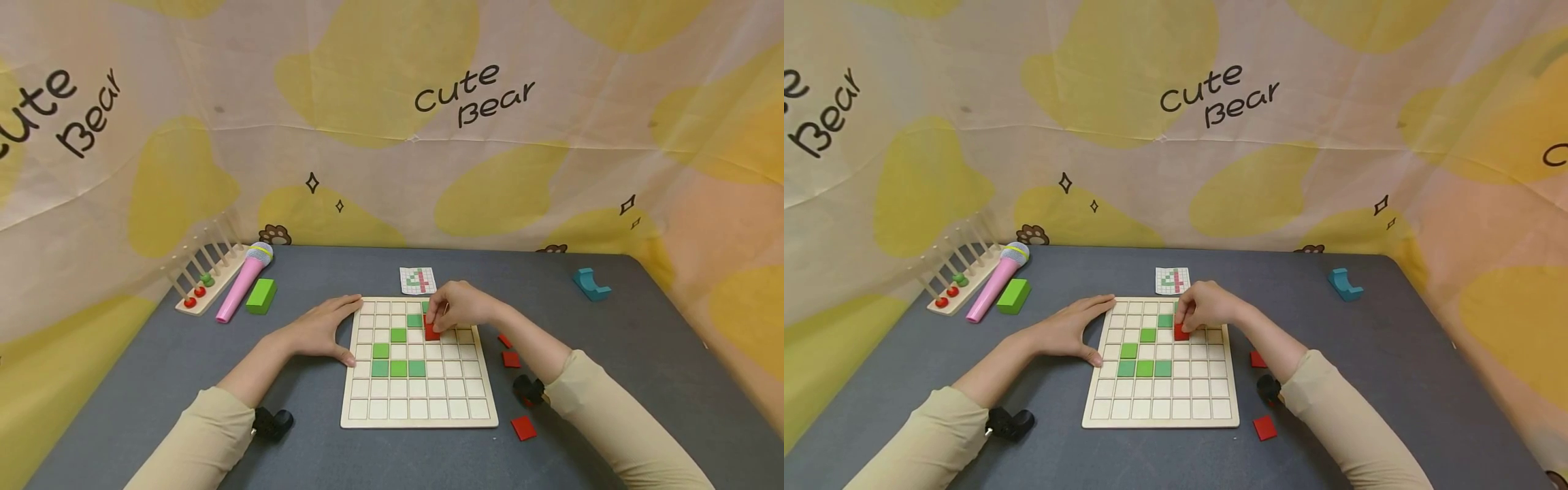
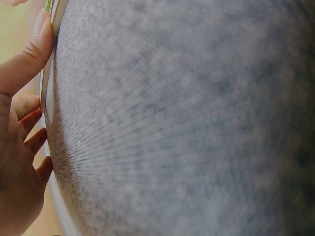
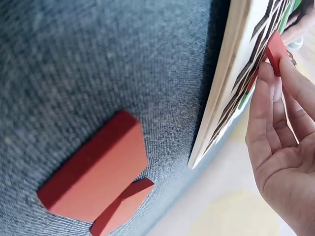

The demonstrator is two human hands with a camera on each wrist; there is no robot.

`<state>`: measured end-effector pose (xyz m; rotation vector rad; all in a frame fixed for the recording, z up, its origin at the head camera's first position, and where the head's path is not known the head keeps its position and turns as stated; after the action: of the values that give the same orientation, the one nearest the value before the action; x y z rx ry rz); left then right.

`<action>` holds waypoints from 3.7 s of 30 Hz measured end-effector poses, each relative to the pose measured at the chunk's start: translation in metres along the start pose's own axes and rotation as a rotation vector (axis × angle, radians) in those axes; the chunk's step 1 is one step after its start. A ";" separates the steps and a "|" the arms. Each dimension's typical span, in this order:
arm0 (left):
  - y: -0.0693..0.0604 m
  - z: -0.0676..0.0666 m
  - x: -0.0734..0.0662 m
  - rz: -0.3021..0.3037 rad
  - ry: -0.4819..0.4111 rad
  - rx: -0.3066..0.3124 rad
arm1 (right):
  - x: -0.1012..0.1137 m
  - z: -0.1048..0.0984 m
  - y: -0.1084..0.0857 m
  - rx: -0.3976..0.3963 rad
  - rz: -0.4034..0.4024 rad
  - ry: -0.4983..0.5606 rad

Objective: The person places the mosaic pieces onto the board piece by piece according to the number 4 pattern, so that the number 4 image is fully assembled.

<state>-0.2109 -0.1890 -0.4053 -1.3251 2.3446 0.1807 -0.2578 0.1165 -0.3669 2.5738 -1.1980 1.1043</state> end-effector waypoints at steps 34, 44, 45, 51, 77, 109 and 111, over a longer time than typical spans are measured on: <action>0.003 0.001 0.000 -0.016 -0.006 0.015 | -0.001 -0.003 -0.003 -0.064 0.016 -0.067; 0.002 0.000 -0.001 -0.021 -0.004 0.017 | -0.018 -0.028 -0.018 -0.070 0.051 -0.068; 0.002 0.000 -0.001 -0.021 -0.006 0.017 | -0.020 -0.030 -0.020 -0.066 0.056 -0.068; 0.002 0.000 0.000 -0.019 -0.011 0.018 | -0.041 -0.039 -0.030 -0.004 0.052 -0.043; 0.003 0.002 0.002 -0.025 -0.008 0.025 | -0.087 -0.054 -0.066 0.192 0.141 0.084; 0.001 0.000 -0.001 -0.016 -0.016 0.016 | -0.098 -0.041 -0.082 0.098 0.071 0.053; 0.001 0.000 -0.001 -0.018 -0.018 0.017 | -0.098 -0.041 -0.082 0.095 0.081 0.042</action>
<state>-0.2112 -0.1877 -0.4048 -1.3306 2.3134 0.1664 -0.2661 0.2491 -0.3838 2.5775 -1.2807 1.2541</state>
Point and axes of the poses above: each hand's wrist, its own y-axis towards the middle knuckle, its own z-axis out of the palm, x = y × z, the point moved 1 cm from there along y, towards the middle knuckle, and after that the axes turned 2 degrees about -y, right-handed, at the moved point
